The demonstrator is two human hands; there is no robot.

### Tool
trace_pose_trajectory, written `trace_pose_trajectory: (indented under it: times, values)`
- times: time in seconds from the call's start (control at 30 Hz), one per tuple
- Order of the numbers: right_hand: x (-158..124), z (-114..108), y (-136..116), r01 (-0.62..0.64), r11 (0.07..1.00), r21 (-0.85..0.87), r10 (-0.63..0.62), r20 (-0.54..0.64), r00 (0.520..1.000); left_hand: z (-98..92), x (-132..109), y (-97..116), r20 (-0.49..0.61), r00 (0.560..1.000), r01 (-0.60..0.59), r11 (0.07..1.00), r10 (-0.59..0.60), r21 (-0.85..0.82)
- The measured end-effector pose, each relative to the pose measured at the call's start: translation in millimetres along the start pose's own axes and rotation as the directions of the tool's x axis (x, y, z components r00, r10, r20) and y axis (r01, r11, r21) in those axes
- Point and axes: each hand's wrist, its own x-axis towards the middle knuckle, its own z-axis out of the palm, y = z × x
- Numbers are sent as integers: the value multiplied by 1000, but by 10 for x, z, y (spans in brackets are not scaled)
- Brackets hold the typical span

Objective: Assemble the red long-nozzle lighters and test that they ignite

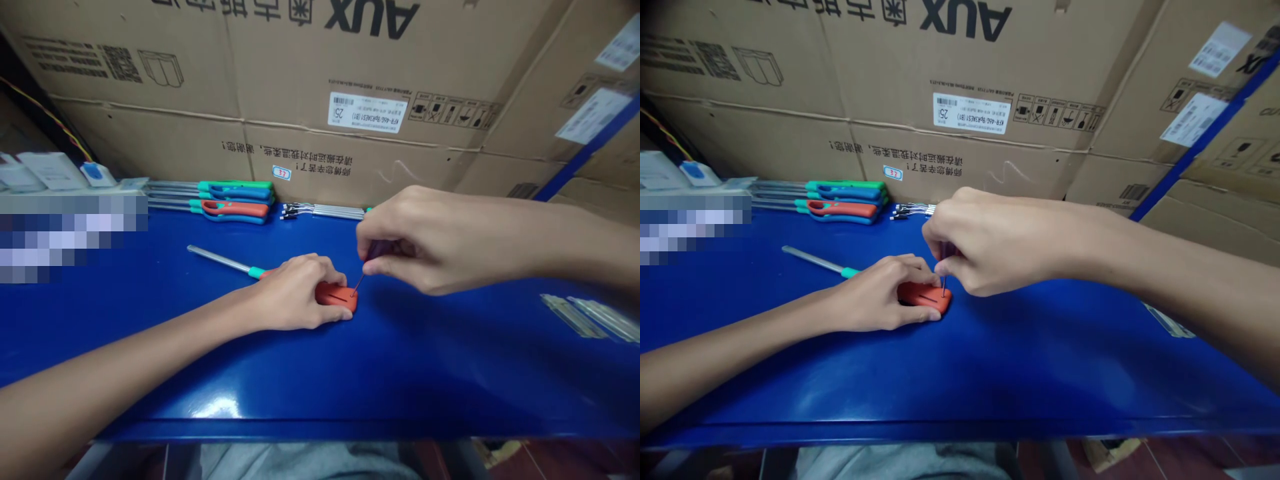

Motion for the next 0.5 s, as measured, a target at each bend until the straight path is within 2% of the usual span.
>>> trace_pose_trajectory:
  times: [0.1,0.3,0.4,0.5]
  values:
    - [4,9,-55,53,998,-39,-50,74,996,5,-14,-1,-4,1000,-1,1000,1,4]
    - [29,91,-89,-130,986,102,131,-4,991,9,-24,1,-24,1000,-10,999,11,30]
    - [58,111,-112,-232,967,105,234,-3,972,14,-18,8,-24,1000,6,999,-5,43]
    - [61,129,-131,-282,953,110,284,-6,959,15,-19,13,-18,1000,15,999,-14,45]
